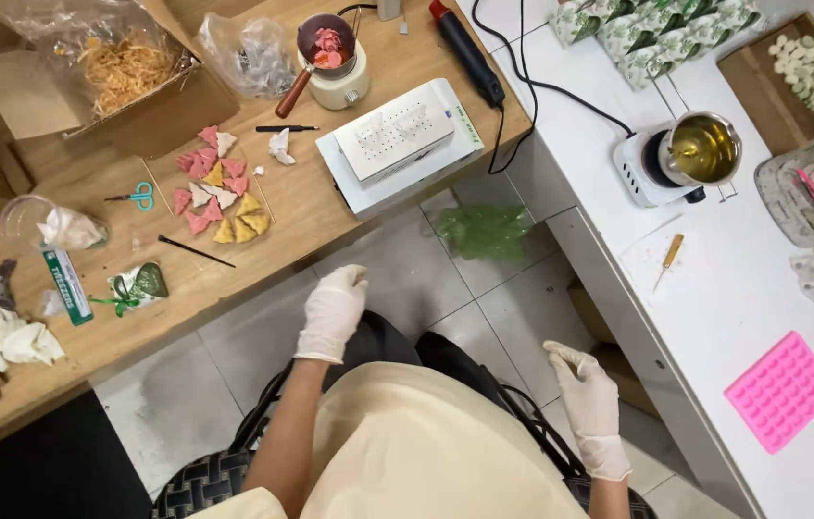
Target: Using a heat gun to smooth melted wax and sorting wax decorations in a production area.
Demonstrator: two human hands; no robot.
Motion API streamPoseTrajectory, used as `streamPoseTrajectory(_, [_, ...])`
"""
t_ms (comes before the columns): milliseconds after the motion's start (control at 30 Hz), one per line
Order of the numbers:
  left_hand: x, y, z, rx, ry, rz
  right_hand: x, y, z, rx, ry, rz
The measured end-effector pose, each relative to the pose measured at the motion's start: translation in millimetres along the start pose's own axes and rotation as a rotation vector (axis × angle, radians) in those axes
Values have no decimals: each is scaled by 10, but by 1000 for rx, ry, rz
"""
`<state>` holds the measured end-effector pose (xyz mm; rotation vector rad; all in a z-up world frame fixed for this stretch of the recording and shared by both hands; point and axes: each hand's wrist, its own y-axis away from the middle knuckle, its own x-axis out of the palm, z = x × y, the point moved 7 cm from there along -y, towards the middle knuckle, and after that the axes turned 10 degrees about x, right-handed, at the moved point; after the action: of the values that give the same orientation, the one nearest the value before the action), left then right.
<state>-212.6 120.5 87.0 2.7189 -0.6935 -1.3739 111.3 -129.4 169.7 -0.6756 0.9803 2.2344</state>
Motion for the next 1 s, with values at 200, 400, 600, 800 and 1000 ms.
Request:
streamPoseTrajectory(200, [-683, -352, 1438, -300, -359, -199, 147, -38, -419, 150, -64, 80])
streamPoseTrajectory(400, [-1329, -945, 2210, -154, -345, -546, 686, 1, -175, 94, -3, 144])
streamPoseTrajectory(600, [-1386, -1375, 2729, -150, -367, -567, 1355, 177, 772, 35, 127, 230])
streamPoseTrajectory(800, [-1625, -1407, 2686, -219, -465, -426, 1909, 391, 1808, 0, 144, 306])
streamPoseTrajectory(1000, [-1613, -1522, 2649, -95, -348, -379, 2258, 461, 2075, -113, 91, 271])
